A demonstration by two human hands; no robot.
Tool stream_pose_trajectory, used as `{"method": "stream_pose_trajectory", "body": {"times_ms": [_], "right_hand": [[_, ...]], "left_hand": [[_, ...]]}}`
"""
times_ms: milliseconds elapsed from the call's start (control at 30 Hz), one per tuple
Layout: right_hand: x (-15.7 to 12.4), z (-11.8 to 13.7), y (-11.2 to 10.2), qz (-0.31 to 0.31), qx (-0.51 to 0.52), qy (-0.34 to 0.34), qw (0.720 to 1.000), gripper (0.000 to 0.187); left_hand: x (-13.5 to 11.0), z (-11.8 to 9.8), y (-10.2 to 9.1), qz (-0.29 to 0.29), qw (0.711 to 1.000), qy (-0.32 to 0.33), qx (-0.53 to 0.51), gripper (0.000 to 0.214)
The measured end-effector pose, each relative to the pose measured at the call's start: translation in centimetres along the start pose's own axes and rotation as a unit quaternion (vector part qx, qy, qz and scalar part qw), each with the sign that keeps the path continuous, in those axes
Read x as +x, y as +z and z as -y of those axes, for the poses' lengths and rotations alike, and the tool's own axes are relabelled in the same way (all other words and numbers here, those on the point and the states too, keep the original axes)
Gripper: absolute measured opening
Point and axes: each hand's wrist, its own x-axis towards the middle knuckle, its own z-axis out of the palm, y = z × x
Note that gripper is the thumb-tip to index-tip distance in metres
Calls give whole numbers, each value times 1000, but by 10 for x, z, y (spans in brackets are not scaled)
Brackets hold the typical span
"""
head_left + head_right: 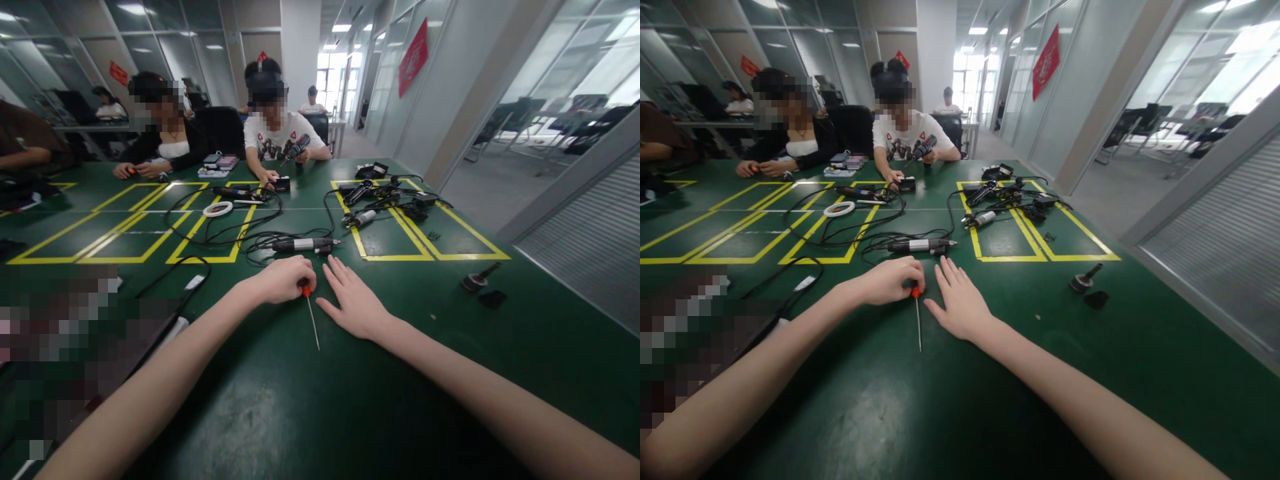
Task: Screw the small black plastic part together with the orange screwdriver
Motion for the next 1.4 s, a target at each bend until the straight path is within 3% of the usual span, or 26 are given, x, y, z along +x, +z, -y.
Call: {"method": "stream_pose_trajectory", "body": {"times_ms": [100, 200, 567, 700, 767, 867, 1033, 1133, 1233, 1400], "right_hand": [[0, -7, 0, 19, -37, -8, 999, 69], [-14, -30, -6, 8, -83, -5, 997, 62], [-106, -139, -35, -86, -182, 46, 978, 54], [-127, -164, -39, -102, -184, 56, 976, 52], [-129, -162, -41, -120, -176, 49, 976, 49], [-116, -133, -43, -145, -159, -7, 976, 44], [-63, -52, -36, -79, -104, -130, 983, 24], [-37, -29, -29, -26, -140, -128, 981, 12], [-28, -35, -27, -7, -155, -112, 982, 13], [-43, -77, -37, -9, -163, -95, 982, 14]], "left_hand": [[-4, -6, 6, 0, 1000, -10, -4, 23], [-1, -11, 7, -15, 1000, -22, 1, 23], [20, -30, 20, -74, 997, -4, -6, 17], [28, -36, 24, -79, 997, -10, -25, 15], [30, -35, 27, -82, 996, -19, -31, 16], [32, -31, 33, -101, 994, -41, -31, 18], [34, -21, 44, -151, 986, -65, -32, 19], [34, -20, 49, -164, 984, -62, -42, 19], [34, -20, 51, -168, 982, -58, -56, 20], [34, -21, 51, -170, 982, -57, -67, 21]]}}
